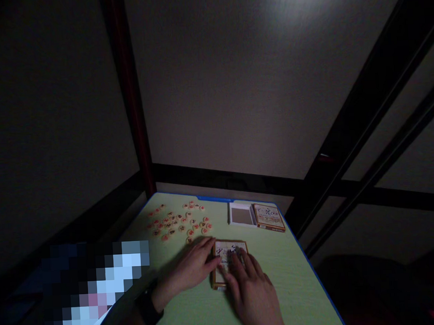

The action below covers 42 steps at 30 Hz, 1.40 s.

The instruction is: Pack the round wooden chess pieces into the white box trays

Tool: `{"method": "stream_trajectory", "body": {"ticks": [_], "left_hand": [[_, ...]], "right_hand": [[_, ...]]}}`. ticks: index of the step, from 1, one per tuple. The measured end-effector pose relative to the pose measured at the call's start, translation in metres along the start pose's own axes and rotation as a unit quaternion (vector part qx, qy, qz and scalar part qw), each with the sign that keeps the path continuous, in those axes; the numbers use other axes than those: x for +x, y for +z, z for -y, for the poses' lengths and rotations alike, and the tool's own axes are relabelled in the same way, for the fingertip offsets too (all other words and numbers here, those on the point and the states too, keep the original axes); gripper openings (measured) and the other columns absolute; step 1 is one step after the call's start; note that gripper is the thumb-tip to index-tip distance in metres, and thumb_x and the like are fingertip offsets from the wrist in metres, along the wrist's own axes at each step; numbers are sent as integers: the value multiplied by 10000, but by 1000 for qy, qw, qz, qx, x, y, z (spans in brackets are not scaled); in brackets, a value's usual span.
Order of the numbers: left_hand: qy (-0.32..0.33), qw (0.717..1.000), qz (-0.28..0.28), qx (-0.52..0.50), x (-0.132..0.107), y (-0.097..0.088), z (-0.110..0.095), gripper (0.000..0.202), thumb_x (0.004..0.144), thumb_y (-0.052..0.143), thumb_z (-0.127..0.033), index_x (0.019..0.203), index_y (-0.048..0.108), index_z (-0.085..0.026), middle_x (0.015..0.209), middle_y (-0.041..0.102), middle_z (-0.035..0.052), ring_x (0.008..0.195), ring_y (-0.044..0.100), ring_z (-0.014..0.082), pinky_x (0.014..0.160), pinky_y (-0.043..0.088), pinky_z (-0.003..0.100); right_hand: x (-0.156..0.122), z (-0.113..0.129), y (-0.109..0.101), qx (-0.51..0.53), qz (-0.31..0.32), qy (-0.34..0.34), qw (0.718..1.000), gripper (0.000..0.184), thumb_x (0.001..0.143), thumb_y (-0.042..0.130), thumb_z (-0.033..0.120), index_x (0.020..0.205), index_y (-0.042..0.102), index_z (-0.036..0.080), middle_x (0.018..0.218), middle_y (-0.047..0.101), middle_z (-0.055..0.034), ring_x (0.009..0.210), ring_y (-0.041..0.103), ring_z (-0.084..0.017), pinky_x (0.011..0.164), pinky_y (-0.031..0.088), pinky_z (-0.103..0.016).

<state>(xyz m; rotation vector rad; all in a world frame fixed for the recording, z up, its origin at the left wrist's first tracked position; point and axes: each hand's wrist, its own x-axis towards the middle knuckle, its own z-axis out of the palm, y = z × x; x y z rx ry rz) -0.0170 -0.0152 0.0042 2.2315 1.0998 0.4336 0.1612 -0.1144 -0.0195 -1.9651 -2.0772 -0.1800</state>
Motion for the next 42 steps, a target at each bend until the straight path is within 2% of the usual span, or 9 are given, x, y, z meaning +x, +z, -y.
{"method": "stream_trajectory", "body": {"ticks": [3,7,13,22,30,33,36,39,42], "left_hand": [[22,999,38,8,-2,-2,2,577,858,602,-378,1379,490,-157,1528,421,125,1381,429,256,1156,335,353],[3,995,74,60,-4,-2,3,795,797,673,-440,1484,379,-170,1600,285,128,1403,401,327,1150,358,440],[2,989,89,122,-5,-3,-1,778,839,632,-411,1513,331,-164,1605,259,129,1330,489,356,1089,416,497],[18,985,74,153,-12,-3,0,703,858,617,-352,1495,353,-214,1595,307,110,1258,566,304,1042,463,416],[2,980,50,194,-21,1,-4,651,886,589,-312,1488,368,-197,1609,254,146,1251,567,318,1033,468,463],[39,980,10,192,-29,1,-10,551,903,592,-323,1427,462,-215,1557,378,123,1253,560,290,1023,482,434],[108,978,-31,176,-36,4,-16,535,886,616,-471,1362,533,-240,1488,482,77,1351,445,289,1105,407,466],[209,962,-18,178,-35,14,-20,645,855,585,-616,1417,469,-319,1537,421,21,1433,314,302,1180,275,549],[272,942,8,196,-27,30,-20,607,907,525,-584,1469,357,-430,1599,306,-41,1494,169,325,1184,133,662]], "right_hand": [[0,-22,-1,-13,-39,34,999,499,1013,338,401,1412,536,174,1481,489,-141,1314,526,-288,1013,525,-439],[-11,-46,18,-12,-30,-15,999,541,1007,355,441,1473,457,185,1545,392,-121,1389,431,-287,1072,473,-464],[-21,-56,40,-14,12,-29,999,532,1016,333,423,1478,447,186,1510,444,-92,1439,337,-294,1115,410,-514],[-22,-44,31,-16,29,-25,999,550,1018,327,439,1468,458,152,1504,440,-93,1432,344,-314,1118,405,-515],[-16,-43,23,25,45,-25,998,558,1002,365,460,1464,471,165,1501,448,-111,1415,372,-340,1112,400,-546],[-12,-48,10,63,57,-45,995,589,987,396,494,1468,466,161,1498,456,-126,1405,397,-327,1107,420,-512],[3,-55,-6,83,56,-46,994,535,996,390,451,1434,515,172,1465,508,-139,1358,473,-294,1098,438,-453],[38,-59,-20,58,63,-2,996,421,995,397,324,1333,608,190,1408,571,-137,1197,621,-270,986,521,-382],[81,-60,-22,-24,68,35,997,439,959,429,202,1378,556,235,1423,554,-119,1076,682,-272,867,557,-370]]}}
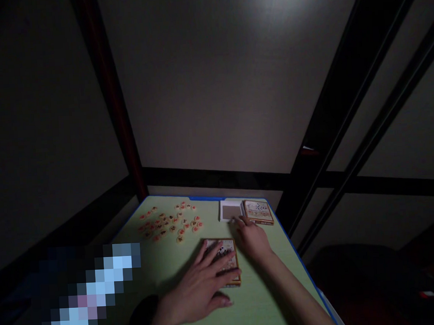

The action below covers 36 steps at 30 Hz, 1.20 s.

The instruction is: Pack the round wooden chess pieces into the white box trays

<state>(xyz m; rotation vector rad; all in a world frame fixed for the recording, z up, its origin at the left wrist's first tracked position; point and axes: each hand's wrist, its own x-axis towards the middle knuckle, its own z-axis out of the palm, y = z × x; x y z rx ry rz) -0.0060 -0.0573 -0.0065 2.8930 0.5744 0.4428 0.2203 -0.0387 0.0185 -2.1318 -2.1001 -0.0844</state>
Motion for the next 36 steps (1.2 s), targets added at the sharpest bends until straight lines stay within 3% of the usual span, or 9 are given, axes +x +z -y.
{"method": "stream_trajectory", "body": {"ticks": [5,11,16,20,23,26,29,32,36], "left_hand": [[-17,999,27,2,6,15,6,509,981,472,-413,1463,330,-492,1598,299,-81,1493,199,306,1176,174,655],[-39,999,12,-5,21,12,24,473,978,454,-466,1447,395,-450,1588,331,-40,1481,249,271,1201,161,606],[-66,998,14,18,59,14,52,459,975,477,-427,1429,420,-453,1550,407,-31,1485,225,289,1175,68,673],[-72,997,21,16,95,13,71,395,986,458,-395,1378,502,-418,1544,418,-21,1471,242,331,1143,39,706],[-85,995,44,9,118,11,84,452,981,466,-329,1433,452,-356,1572,371,12,1472,227,353,1138,44,704],[-108,991,73,2,136,12,95,459,973,486,-337,1430,455,-369,1583,340,22,1484,207,342,1136,40,709],[-114,991,74,2,146,12,103,457,979,469,-395,1435,450,-363,1574,355,39,1489,198,336,1135,54,711],[-111,992,65,2,144,6,104,485,967,499,-397,1445,434,-353,1583,340,37,1494,187,323,1153,92,680],[-111,993,-24,-5,120,-7,91,492,963,505,-309,1450,434,-325,1573,370,31,1489,228,249,1203,176,549]], "right_hand": [[43,3,8,-63,41,-24,997,361,986,436,265,1302,610,254,1166,685,-109,914,721,-245,741,543,-309],[43,-9,8,1,-58,-57,997,310,998,420,261,1091,711,207,1067,700,-101,838,701,-209,729,512,-277],[10,-34,-13,94,-198,-115,969,356,1002,402,280,1124,724,188,1070,711,-122,896,695,-221,770,540,-295],[-49,-46,-19,108,-194,-145,964,380,1009,378,279,1154,724,224,1080,720,-117,892,716,-206,734,571,-276],[-94,-45,-8,96,-157,-152,971,397,1008,365,221,1249,678,264,1153,712,-106,880,727,-181,731,582,-246],[-123,-34,10,68,-152,-200,966,400,1007,369,213,1279,655,279,1146,727,-95,821,737,-176,710,593,-237],[-132,-15,25,44,-126,-243,961,376,1000,383,212,1247,661,264,1108,741,-94,800,737,-183,665,596,-232],[-125,5,36,15,-138,-269,953,351,1000,367,183,1099,701,230,982,759,-83,701,719,-169,573,571,-217],[-106,27,47,0,-169,-275,947,299,993,400,170,1063,686,220,919,753,-60,657,692,-146,545,530,-199]]}}
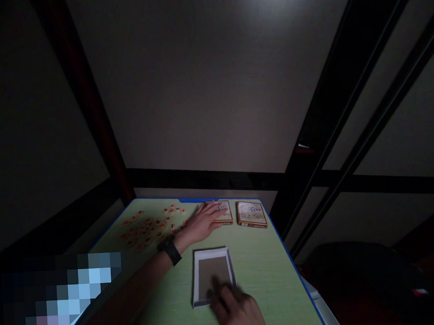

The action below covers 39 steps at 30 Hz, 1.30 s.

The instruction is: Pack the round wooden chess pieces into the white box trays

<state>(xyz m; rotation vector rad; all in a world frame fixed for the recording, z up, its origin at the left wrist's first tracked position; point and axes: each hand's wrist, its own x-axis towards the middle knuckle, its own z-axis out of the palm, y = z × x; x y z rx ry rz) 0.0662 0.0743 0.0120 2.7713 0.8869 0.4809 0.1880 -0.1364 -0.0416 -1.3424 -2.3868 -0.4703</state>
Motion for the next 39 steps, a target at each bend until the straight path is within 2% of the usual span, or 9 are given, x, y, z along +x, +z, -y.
{"method": "stream_trajectory", "body": {"ticks": [3,7,10,16,19,22,27,33,39], "left_hand": [[-19,998,-53,-15,-34,-10,-10,437,967,472,-245,1401,502,-281,1486,494,41,1429,355,204,1212,244,452],[-51,996,-72,9,-82,-14,-23,367,973,454,-267,1316,582,-245,1400,567,55,1394,402,242,1211,262,477],[-70,995,-65,23,-106,-11,-30,339,975,444,-268,1271,607,-239,1380,576,59,1374,421,257,1189,307,477],[-82,996,-26,-18,-122,-6,-35,357,965,451,-225,1303,566,-238,1367,575,58,1269,516,222,1121,410,398],[-85,996,-12,-38,-123,-4,-31,355,955,459,-195,1285,580,-241,1306,616,52,1217,552,204,1096,431,369],[-71,996,-33,-34,-123,-4,-25,277,958,477,-234,1175,649,-233,1220,660,54,1222,546,212,1131,391,388],[-118,988,-103,4,-119,-16,-16,308,967,403,-178,1118,670,-206,1200,668,72,1192,553,221,1070,442,395],[-277,950,-62,127,-120,-30,2,329,921,395,-93,1051,689,-162,1118,663,131,1052,594,280,894,504,438],[-300,943,-12,142,-122,-24,8,329,945,394,-117,1130,666,-138,1118,647,156,940,653,277,792,526,418]], "right_hand": [[17,6,9,14,-4,21,1000,215,982,474,244,1043,680,225,927,746,-50,679,685,-144,555,506,-201],[31,17,15,59,10,46,997,128,887,623,294,787,650,219,786,701,-16,590,638,-148,495,445,-228],[33,23,19,65,15,56,996,79,834,641,236,756,641,220,757,682,-14,551,617,-156,473,420,-249],[41,20,1,142,42,74,986,175,914,560,264,812,696,222,819,710,-31,599,652,-147,538,471,-231],[63,1,-20,238,40,106,965,284,990,451,305,945,720,226,889,716,-55,759,689,-161,695,522,-237],[99,-28,-25,267,37,138,953,329,987,448,331,874,725,195,823,706,-70,747,674,-182,711,525,-268],[173,-67,11,227,95,123,961,252,872,570,187,1072,720,154,1008,731,-110,917,679,-219,828,513,-305],[247,-57,60,205,163,46,964,350,870,577,167,1203,686,165,1144,709,-125,1012,664,-218,900,473,-291],[269,-46,82,199,200,-13,959,287,763,571,31,954,737,166,1009,739,-83,953,659,-196,834,447,-243]]}}
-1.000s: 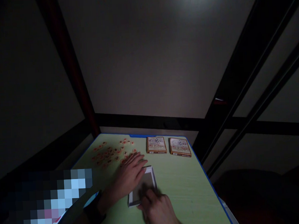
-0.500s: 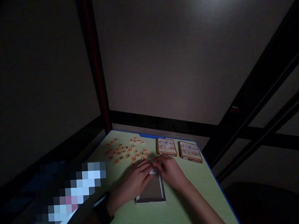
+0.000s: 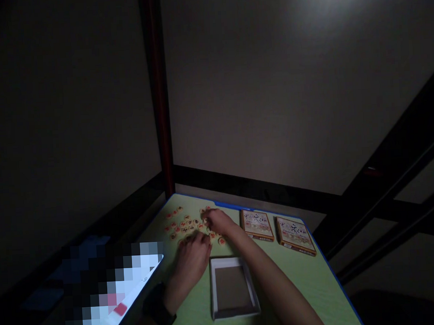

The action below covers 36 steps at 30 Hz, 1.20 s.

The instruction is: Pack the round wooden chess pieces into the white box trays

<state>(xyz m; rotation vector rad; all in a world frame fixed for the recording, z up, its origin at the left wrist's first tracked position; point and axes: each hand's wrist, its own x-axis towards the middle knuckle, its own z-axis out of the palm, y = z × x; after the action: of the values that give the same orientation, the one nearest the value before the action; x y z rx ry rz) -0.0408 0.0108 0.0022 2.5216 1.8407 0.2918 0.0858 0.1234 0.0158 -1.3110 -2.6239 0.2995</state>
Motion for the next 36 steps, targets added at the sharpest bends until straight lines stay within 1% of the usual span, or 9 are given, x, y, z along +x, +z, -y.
{"method": "stream_trajectory", "body": {"ticks": [2,6,14,17,19,23,27,30,36], "left_hand": [[0,1000,-4,12,0,1,-2,322,931,415,-96,1129,665,-142,1085,656,148,947,654,290,798,530,436],[6,999,-18,33,-1,1,-5,333,893,455,-47,1134,661,-149,1061,661,137,957,655,300,795,539,456],[-6,999,-37,14,-3,0,-8,252,935,478,-136,1096,672,-137,1080,664,144,945,658,273,778,550,409],[-10,999,-46,1,-3,-2,-9,224,944,487,-164,1074,669,-148,1065,665,125,958,653,260,784,541,383],[4,999,-50,-16,-3,-2,-12,208,950,483,-176,1054,662,-157,1043,665,108,967,648,252,757,539,354],[90,991,-75,-61,-10,2,-23,184,967,459,-202,1000,639,-183,1020,667,69,965,646,224,726,536,317],[160,977,-109,-92,-22,9,-36,143,963,474,-227,923,607,-193,926,668,35,886,647,201,732,532,318],[179,971,-127,-95,-27,11,-41,131,956,481,-233,888,586,-193,885,663,25,840,644,200,699,528,321],[173,968,-156,-98,-28,13,-42,96,940,506,-235,888,577,-196,883,666,21,838,650,209,689,532,335]], "right_hand": [[0,-5,1,0,2,5,1000,270,749,555,18,893,724,170,945,737,-66,882,656,-184,777,436,-233],[-4,-17,1,0,-10,33,999,280,754,538,27,932,705,165,916,727,-70,810,637,-174,719,405,-233],[2,-26,8,16,18,39,999,123,711,655,78,755,728,167,793,707,-19,741,619,-151,676,405,-213],[11,-39,1,15,17,68,997,229,760,620,84,913,762,179,800,717,-9,750,641,-149,692,429,-210],[18,-49,-5,5,3,99,995,309,813,578,104,1060,745,185,894,731,-39,821,658,-171,736,448,-229],[27,-60,-8,-21,-8,145,989,388,932,499,252,1294,640,234,1182,656,-116,979,651,-223,848,461,-291],[30,-53,3,-31,24,138,990,412,983,442,376,1362,580,288,1207,589,-117,937,657,-212,870,461,-303],[32,-43,11,-34,44,115,992,414,997,411,382,1369,557,272,1181,577,-118,891,649,-205,851,462,-317],[42,-25,14,-24,73,36,996,244,960,488,289,1144,642,242,1091,629,-56,908,604,-163,790,430,-244]]}}
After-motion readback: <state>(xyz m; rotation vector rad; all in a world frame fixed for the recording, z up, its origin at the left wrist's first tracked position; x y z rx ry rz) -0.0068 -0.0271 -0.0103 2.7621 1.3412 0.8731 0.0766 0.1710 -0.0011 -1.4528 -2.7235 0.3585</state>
